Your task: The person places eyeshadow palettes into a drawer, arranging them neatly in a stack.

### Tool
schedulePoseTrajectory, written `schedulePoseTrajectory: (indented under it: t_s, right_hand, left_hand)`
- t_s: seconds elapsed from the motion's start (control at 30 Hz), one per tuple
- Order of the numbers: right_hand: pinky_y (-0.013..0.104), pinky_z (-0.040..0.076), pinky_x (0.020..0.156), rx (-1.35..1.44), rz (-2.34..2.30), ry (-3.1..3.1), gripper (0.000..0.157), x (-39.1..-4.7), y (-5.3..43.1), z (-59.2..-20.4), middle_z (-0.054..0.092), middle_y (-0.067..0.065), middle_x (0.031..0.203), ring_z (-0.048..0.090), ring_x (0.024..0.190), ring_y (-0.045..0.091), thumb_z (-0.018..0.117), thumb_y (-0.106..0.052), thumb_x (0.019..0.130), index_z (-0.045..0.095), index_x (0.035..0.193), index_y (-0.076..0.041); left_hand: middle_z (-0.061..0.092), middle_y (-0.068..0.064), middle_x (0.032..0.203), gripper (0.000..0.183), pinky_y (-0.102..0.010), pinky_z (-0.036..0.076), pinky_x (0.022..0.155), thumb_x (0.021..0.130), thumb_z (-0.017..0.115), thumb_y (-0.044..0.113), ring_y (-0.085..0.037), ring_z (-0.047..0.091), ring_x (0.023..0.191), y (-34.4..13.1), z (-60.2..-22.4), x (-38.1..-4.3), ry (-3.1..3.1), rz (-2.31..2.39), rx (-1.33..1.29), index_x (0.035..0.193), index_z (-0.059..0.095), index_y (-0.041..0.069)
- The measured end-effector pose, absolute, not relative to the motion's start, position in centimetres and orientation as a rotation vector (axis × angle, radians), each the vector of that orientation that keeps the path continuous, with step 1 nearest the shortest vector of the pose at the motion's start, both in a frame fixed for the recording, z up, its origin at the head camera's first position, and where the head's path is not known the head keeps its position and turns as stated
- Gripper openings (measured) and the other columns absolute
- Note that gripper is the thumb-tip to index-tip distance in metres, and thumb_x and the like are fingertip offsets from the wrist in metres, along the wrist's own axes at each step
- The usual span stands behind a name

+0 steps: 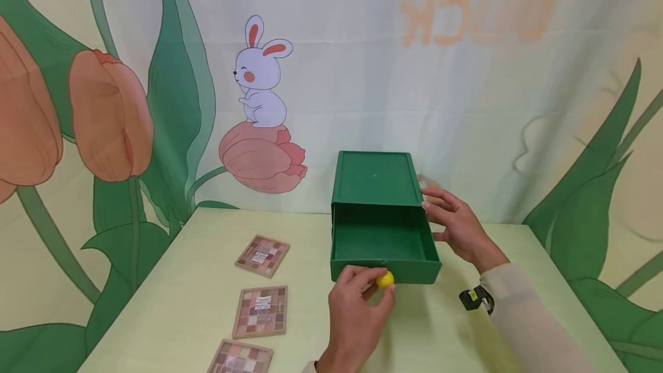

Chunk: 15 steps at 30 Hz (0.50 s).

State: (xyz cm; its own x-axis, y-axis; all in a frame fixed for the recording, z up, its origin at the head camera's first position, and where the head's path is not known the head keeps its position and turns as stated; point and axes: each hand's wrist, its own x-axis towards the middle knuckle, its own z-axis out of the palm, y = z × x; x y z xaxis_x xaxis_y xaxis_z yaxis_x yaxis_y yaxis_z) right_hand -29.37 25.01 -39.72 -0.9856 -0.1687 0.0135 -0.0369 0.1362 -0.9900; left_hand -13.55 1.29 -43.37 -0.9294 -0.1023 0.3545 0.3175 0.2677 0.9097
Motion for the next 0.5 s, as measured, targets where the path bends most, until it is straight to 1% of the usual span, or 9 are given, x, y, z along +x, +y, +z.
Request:
schedulePoseTrajectory:
  t_s: [0.1,0.3,0.37,0.5]
  right_hand:
    - [0.061,0.06,0.096,-0.204,-1.984,2.296,0.063,-29.2,25.1,-39.7,0.041,0.02,0.162,0.052,0.14,0.048,0.061,-0.047,0.106,0.042,0.161,-0.022]
    - [0.058,0.061,0.094,-0.221,-1.979,2.306,0.063,-29.1,25.1,-39.6,0.042,0.02,0.161,0.058,0.132,0.039,0.061,-0.047,0.106,0.043,0.16,-0.022]
    - [0.058,0.061,0.095,-0.216,-1.975,2.31,0.063,-29.0,25.0,-39.5,0.042,0.019,0.161,0.058,0.133,0.04,0.061,-0.047,0.106,0.042,0.161,-0.023]
    - [0.059,0.059,0.097,-0.201,-1.978,2.303,0.063,-28.8,24.7,-39.4,0.041,0.018,0.162,0.055,0.138,0.045,0.06,-0.047,0.106,0.041,0.162,-0.024]
  left_hand:
    - [0.061,0.004,0.102,0.02,-0.025,0.062,0.088,0.088,0.087,0.011,-0.007,0.066,0.099,1.3,-43.4,-13.2,-2.208,-1.71,-0.195,0.108,0.082,0.014]
    - [0.061,0.004,0.101,0.021,-0.025,0.062,0.088,0.088,0.087,0.01,-0.007,0.066,0.099,1.4,-43.3,-12.8,-2.213,-1.718,-0.177,0.107,0.082,0.014]
    - [0.061,0.004,0.102,0.021,-0.025,0.062,0.088,0.088,0.087,0.009,-0.007,0.066,0.1,1.3,-43.4,-12.6,-2.208,-1.73,-0.174,0.107,0.081,0.014]
    - [0.06,0.003,0.103,0.021,-0.026,0.062,0.088,0.088,0.087,0.009,-0.008,0.066,0.101,1.3,-43.4,-12.4,-2.196,-1.741,-0.173,0.108,0.081,0.014]
